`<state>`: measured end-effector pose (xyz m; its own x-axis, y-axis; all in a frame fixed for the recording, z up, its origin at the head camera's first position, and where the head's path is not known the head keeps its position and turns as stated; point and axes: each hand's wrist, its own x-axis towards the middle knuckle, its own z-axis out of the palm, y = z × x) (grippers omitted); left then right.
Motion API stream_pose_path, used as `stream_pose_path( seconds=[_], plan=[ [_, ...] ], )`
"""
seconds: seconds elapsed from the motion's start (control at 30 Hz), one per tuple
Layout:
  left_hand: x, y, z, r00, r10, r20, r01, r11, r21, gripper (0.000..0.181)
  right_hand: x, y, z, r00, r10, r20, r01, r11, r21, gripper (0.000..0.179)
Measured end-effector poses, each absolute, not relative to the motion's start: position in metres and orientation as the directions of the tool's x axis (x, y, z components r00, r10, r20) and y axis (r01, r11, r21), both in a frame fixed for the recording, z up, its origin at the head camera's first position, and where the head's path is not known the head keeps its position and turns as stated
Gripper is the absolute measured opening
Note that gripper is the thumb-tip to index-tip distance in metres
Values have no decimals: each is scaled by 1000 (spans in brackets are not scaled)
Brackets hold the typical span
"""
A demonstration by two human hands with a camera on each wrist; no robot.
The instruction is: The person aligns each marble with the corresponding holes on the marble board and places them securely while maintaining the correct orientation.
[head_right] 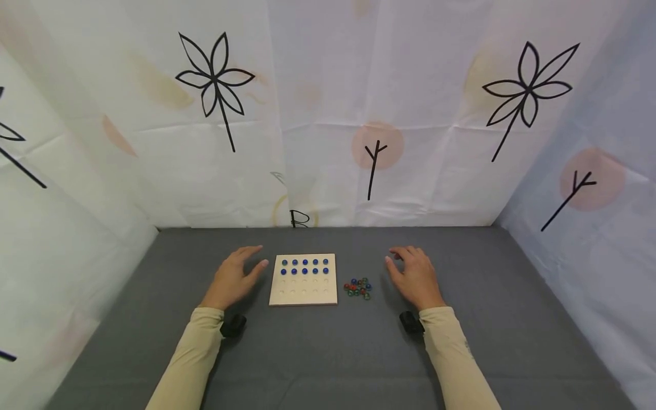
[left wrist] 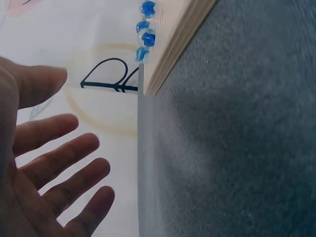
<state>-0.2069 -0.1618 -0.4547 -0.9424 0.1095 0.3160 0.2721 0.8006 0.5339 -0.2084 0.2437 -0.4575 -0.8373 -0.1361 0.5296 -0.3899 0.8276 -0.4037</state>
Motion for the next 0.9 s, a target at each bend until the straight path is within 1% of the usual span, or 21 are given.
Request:
stream_pose_path(
  seconds=[0.2,0.47,0.57,0.67,0.9],
  plan=[
    [-207,-157,-456,-955,209,210,290,802,522,56,-207,243,-454,-850,-132,510,-387,814,-433,25],
    [-208,-153,-469,-924,369,99,374,823,428,69,-204,240,-449,-864,-134,486,-389,790,-473,24],
    [-206,-153,-476,-917,395,51,381,830,408,70,-203,238,-448,-864,-151,480,-400,785,-473,25],
    [-202,-154,-478,-912,409,19,379,826,417,71,-204,237,-448,-863,-163,478,-411,777,-476,25],
    [-198,-155,-478,-909,417,-10,378,834,403,73,-207,234,-452,-874,-186,448,-408,782,-471,27]
  ],
)
